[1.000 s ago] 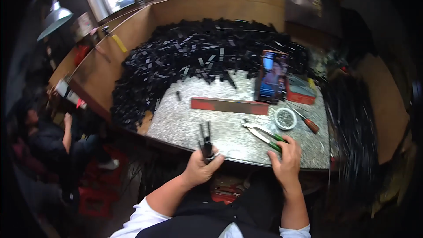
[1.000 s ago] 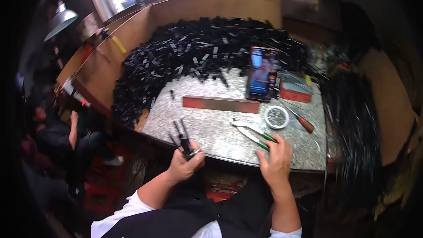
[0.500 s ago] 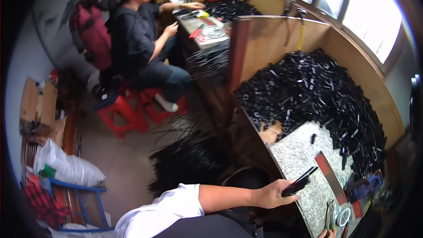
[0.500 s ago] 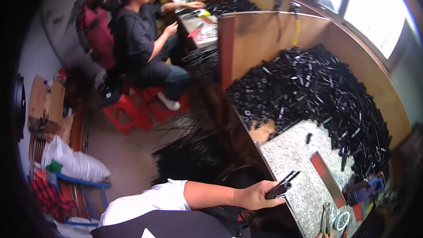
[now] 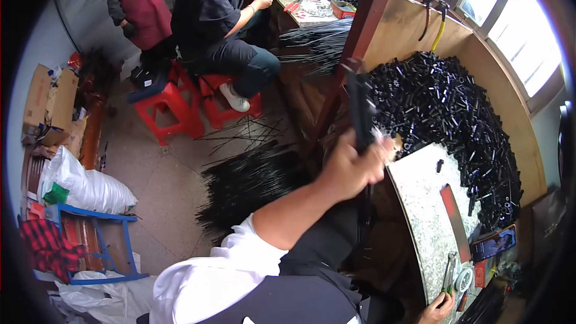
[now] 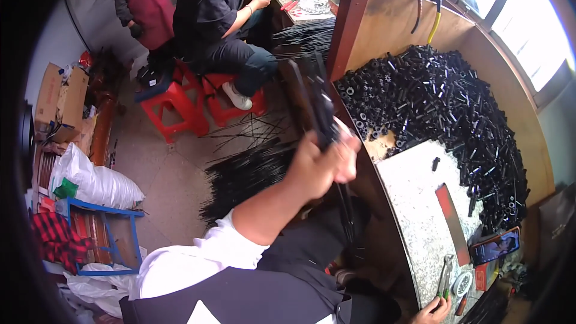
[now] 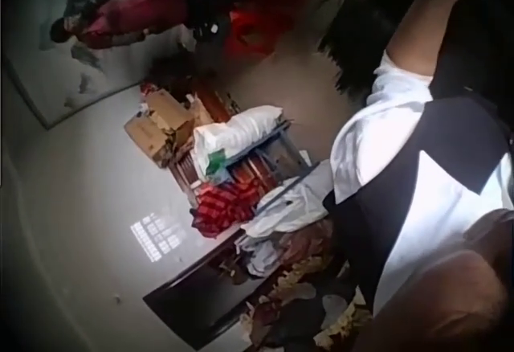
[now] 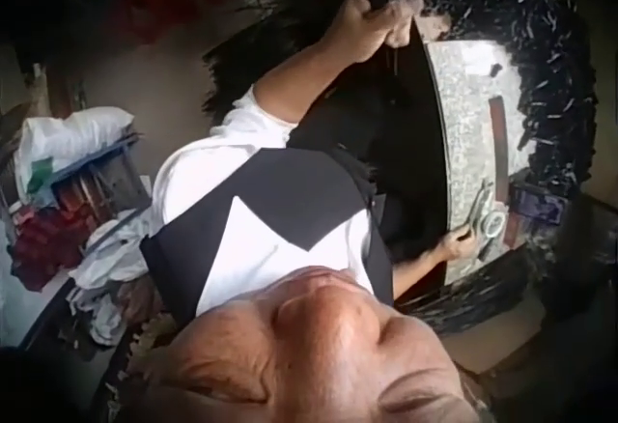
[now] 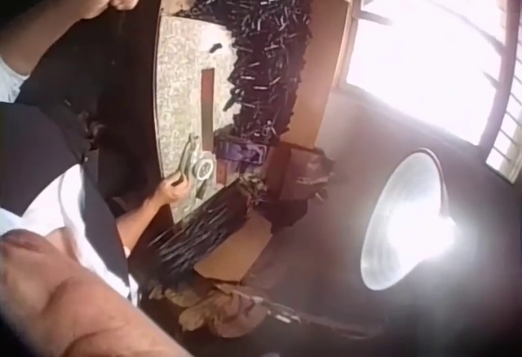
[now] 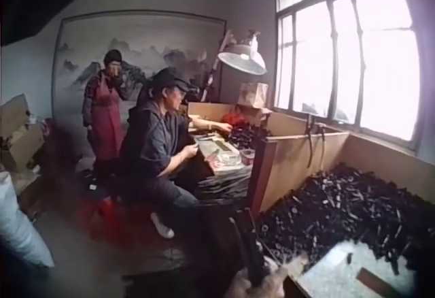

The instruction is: Assembling and trimming bundles of small black connector components using pliers at a production workbench.

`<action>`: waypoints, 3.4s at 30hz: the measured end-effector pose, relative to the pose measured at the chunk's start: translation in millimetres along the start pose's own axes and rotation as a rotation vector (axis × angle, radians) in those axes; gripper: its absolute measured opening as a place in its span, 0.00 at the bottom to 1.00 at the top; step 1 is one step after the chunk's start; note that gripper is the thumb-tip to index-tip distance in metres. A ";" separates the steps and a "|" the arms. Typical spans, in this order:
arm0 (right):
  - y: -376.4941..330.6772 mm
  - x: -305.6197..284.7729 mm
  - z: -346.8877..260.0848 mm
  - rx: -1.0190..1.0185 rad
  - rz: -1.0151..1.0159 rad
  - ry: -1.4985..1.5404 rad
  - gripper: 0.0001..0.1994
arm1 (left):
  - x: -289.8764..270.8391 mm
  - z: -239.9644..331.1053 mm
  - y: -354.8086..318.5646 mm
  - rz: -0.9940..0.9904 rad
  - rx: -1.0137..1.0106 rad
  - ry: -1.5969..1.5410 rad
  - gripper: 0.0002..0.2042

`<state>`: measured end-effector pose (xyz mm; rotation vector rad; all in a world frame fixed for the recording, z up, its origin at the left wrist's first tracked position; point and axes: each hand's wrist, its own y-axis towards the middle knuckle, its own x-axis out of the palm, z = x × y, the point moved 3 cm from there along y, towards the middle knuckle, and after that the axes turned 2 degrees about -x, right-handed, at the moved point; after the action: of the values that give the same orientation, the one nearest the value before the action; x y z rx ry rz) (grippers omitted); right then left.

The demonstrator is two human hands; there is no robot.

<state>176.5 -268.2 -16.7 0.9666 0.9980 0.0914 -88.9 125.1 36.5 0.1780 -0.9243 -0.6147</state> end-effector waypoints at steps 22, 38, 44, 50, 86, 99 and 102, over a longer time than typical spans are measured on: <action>-15.2 1.3 13.2 -0.040 0.082 0.018 0.11 | 38.1 51.8 -40.0 0.071 -0.043 0.165 0.08; -32.3 29.0 44.8 0.161 -0.121 0.261 0.09 | 105.7 44.8 -104.0 -0.470 0.017 0.252 0.10; -26.9 27.3 37.1 0.139 -0.100 0.250 0.10 | 83.0 32.9 -79.3 -0.272 -0.039 0.192 0.09; -25.0 20.4 37.5 0.195 -0.149 0.195 0.14 | 66.0 36.5 -53.1 -0.198 -0.005 0.122 0.07; 67.2 -35.7 -70.9 -0.168 -0.102 0.108 0.18 | 80.6 -151.4 -74.6 -0.574 -0.654 0.043 0.44; 52.9 -42.1 -81.8 -0.148 -0.505 0.496 0.11 | 65.5 -154.5 -77.2 -0.584 -0.681 0.245 0.34; 38.4 -39.9 -86.0 -0.121 -0.563 0.687 0.13 | 67.6 -150.8 -76.4 -0.612 -0.784 0.176 0.38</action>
<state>103.0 -208.7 22.1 0.5087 1.8445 0.0094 28.5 7.5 -37.9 -0.2012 -0.3929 -1.4580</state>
